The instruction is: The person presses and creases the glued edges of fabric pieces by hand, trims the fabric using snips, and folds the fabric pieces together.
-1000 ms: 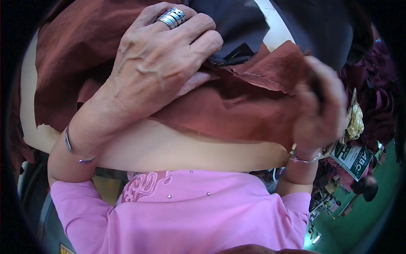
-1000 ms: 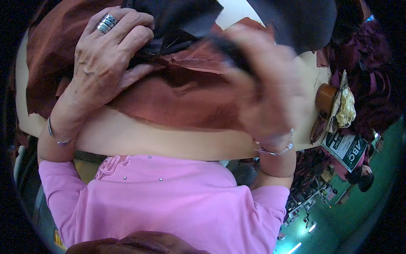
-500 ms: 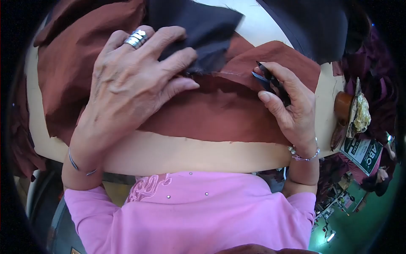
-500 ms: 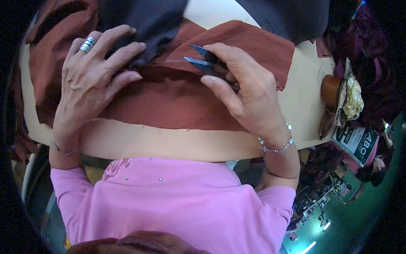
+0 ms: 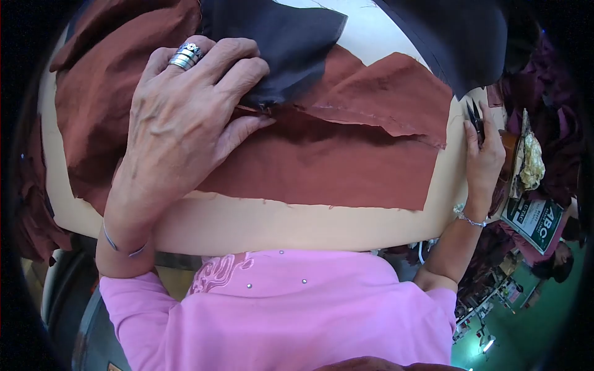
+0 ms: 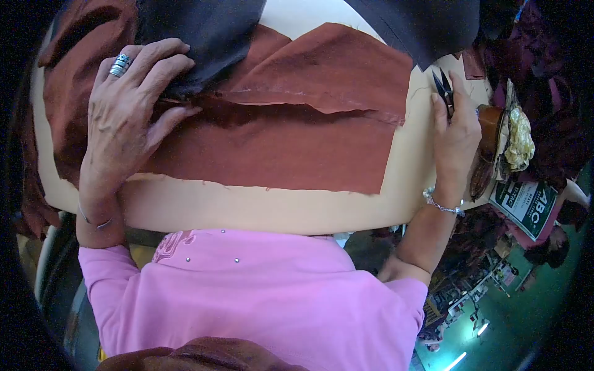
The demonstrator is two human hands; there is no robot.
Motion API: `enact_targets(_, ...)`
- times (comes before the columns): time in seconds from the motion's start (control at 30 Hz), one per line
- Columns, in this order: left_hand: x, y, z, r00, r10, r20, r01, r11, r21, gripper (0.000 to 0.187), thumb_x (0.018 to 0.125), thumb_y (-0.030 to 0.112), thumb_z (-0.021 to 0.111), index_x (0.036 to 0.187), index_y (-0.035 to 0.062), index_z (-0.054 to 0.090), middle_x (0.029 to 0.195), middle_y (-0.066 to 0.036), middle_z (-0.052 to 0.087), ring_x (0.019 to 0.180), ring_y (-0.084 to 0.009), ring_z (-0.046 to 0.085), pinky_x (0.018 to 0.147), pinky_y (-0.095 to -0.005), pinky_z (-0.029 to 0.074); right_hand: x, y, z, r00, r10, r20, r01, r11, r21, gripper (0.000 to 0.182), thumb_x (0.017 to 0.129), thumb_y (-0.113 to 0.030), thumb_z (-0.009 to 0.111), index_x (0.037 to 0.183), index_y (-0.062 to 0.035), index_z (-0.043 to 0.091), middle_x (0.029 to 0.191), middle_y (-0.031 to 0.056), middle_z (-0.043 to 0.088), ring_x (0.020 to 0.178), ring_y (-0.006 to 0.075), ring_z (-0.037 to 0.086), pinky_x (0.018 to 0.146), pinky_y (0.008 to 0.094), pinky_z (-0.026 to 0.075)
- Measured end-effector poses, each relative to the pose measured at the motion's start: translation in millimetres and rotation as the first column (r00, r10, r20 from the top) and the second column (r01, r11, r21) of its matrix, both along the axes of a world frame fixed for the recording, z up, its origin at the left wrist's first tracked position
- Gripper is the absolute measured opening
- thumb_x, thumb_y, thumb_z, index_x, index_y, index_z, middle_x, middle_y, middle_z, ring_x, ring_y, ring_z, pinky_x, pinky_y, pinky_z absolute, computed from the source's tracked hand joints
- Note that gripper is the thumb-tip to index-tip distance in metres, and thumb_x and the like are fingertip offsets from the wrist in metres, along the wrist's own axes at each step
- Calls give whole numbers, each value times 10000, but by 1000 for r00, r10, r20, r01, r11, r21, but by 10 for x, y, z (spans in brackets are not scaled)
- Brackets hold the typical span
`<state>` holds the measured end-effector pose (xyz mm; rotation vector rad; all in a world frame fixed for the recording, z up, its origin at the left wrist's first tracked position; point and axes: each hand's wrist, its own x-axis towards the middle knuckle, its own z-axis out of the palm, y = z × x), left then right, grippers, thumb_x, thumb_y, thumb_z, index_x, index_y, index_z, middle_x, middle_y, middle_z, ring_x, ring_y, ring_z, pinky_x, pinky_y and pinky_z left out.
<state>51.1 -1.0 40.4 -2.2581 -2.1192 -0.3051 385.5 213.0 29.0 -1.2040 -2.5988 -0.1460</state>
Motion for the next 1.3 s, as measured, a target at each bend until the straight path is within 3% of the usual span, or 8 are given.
enact_targets(0.27,7,29,-62,1000,21,-18,-21,1000,17,591,807,509,594,1311,205,544,1420,-10,455,1017,-273,548,922,-400,386,-556,-58,161,916,367,-162,-378,925,-38,399,881,-115,614,1273,-91,544,1003,163,650,930,321,619,813,387,478)
enact_targets(0.37,15,15,-78,994,-26,-107,24,999,-21,598,782,489,632,1311,224,549,1438,11,437,991,-238,546,909,-379,384,-844,-158,154,961,268,-63,-275,946,-173,471,877,-93,627,1334,-139,522,997,106,641,806,198,571,766,334,468)
enact_targets(0.47,39,-3,-63,992,33,-119,-35,999,-14,617,758,464,663,1305,202,551,1426,7,449,1003,-229,542,895,-376,388,-891,-191,26,937,324,-127,-343,920,-187,436,856,-53,594,1283,-109,526,877,145,628,820,317,602,756,392,472)
enact_targets(0.63,20,2,-85,985,75,-157,-75,997,4,652,722,415,708,1299,160,543,1417,2,457,1028,-226,538,875,-354,400,-572,-230,343,941,335,-50,-287,711,-641,436,822,-11,584,1240,-119,530,751,119,559,712,308,559,675,388,441)
enact_targets(0.9,146,65,11,989,-148,-23,149,954,258,494,675,176,764,1150,134,632,1243,-52,580,1027,-259,552,901,-356,419,-974,-273,213,878,466,-111,-478,866,-149,281,830,-140,609,1099,-62,593,900,89,583,840,257,590,726,364,469)
enact_targets(1.0,253,59,-63,962,-273,-26,264,896,358,337,696,168,744,1025,116,687,1132,-55,619,967,-237,557,855,-362,444,-1162,-337,262,907,421,30,-416,904,-103,444,835,-136,650,1256,-85,515,968,119,562,930,288,552,829,367,450)
enact_targets(1.17,203,82,-47,992,-122,11,120,986,114,451,732,186,714,1172,156,622,1221,-15,589,1093,-255,541,923,-383,413,-1048,-209,305,982,188,11,-161,871,-465,469,819,-160,678,1267,-124,543,981,116,600,849,276,581,779,373,475)
enact_targets(1.3,226,132,-107,983,-180,-29,182,972,148,455,723,146,701,1172,152,626,1248,-39,573,1134,-268,528,954,-390,412,-1139,-225,187,871,490,-34,-491,870,-46,446,825,-200,673,1246,-123,549,1008,108,618,884,300,585,816,362,462)
